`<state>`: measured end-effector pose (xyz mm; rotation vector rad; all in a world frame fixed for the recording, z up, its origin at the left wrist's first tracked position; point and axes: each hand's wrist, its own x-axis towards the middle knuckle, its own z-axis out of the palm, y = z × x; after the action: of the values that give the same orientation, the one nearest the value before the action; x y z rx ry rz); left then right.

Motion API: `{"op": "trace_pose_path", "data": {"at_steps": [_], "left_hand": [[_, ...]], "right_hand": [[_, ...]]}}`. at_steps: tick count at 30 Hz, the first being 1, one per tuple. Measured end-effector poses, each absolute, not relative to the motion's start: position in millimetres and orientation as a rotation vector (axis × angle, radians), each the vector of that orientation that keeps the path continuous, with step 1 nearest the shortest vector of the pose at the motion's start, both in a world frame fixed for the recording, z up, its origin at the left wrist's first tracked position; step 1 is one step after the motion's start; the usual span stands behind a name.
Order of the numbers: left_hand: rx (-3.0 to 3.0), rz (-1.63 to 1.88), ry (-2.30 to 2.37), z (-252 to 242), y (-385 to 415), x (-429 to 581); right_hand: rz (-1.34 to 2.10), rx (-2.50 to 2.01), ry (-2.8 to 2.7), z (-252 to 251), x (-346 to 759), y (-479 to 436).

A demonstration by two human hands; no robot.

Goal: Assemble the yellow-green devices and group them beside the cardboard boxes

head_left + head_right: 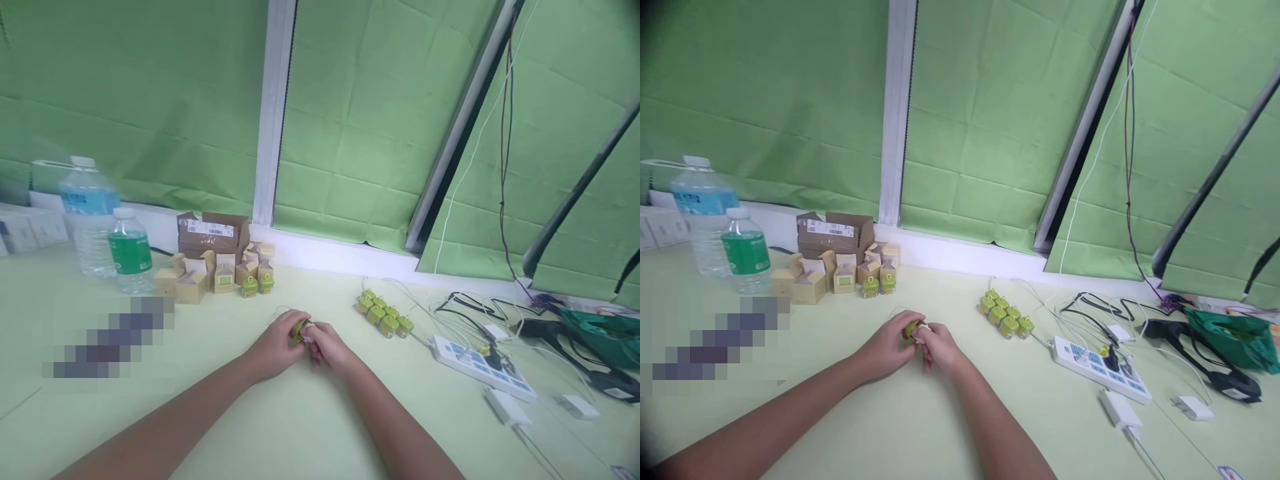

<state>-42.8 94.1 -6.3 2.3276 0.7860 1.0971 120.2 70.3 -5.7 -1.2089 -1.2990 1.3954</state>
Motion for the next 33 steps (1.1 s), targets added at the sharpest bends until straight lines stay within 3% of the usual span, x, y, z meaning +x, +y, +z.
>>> {"op": "trace_pose_path", "data": {"at_steps": [33], "left_hand": [[2.104, 1.191, 0.924, -18, 114, -46]], "right_hand": [[1.253, -1.347, -1.12, -13, 123, 80]]}}
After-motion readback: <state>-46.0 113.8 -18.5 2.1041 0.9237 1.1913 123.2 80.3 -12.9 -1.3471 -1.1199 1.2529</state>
